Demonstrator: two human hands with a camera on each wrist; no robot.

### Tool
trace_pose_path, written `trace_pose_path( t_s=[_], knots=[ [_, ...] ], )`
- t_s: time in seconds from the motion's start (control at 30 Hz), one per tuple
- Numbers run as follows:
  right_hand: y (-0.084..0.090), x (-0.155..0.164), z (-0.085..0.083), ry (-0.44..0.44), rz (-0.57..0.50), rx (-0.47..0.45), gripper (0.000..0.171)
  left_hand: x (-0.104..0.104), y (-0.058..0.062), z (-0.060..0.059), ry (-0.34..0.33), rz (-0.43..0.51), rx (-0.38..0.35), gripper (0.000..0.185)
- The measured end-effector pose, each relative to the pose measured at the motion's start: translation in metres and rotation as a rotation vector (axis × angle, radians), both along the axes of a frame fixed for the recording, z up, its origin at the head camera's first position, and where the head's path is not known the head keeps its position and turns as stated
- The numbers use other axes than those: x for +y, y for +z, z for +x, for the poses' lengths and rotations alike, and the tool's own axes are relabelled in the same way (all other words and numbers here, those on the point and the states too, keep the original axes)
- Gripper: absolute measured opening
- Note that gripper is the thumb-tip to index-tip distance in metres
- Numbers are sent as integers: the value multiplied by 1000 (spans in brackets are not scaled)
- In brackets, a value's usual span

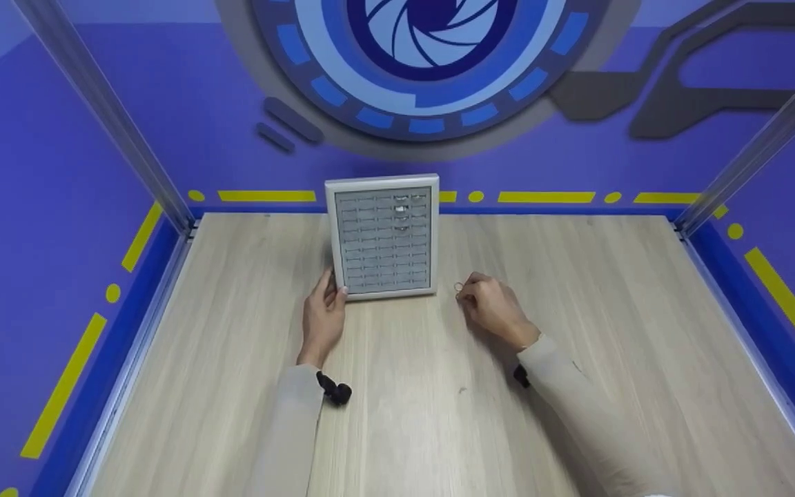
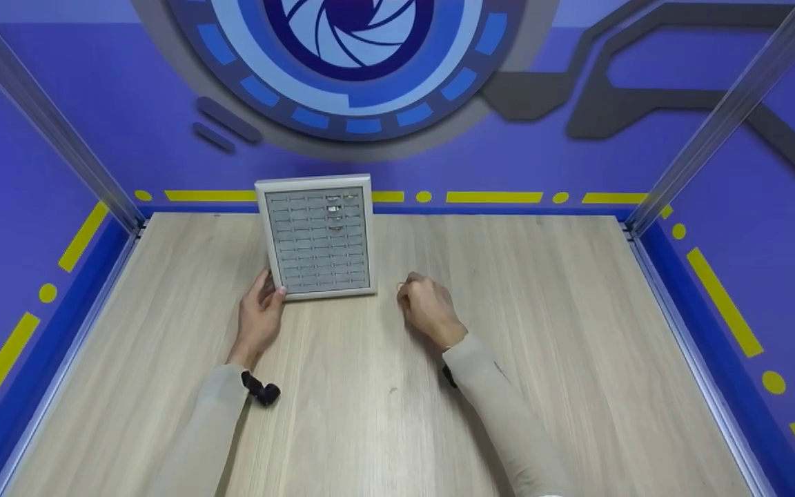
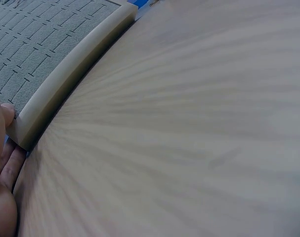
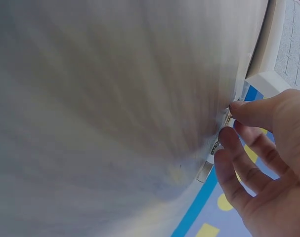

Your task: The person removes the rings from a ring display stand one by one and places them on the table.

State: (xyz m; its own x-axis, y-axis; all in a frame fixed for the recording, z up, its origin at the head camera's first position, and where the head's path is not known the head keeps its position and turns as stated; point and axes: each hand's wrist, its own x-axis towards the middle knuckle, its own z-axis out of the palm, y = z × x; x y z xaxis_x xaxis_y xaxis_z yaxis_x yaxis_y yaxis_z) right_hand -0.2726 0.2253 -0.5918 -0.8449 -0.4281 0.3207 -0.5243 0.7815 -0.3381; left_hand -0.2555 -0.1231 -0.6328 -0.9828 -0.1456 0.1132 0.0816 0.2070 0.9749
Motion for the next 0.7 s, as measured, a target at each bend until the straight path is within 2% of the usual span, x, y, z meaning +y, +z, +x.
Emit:
trace_pose_path(
  t_s=[0.7],
  knots=[
    [0, 1, -2, 11, 24, -31, 13, 0, -2, 0, -2, -9, 12, 62]
  ],
)
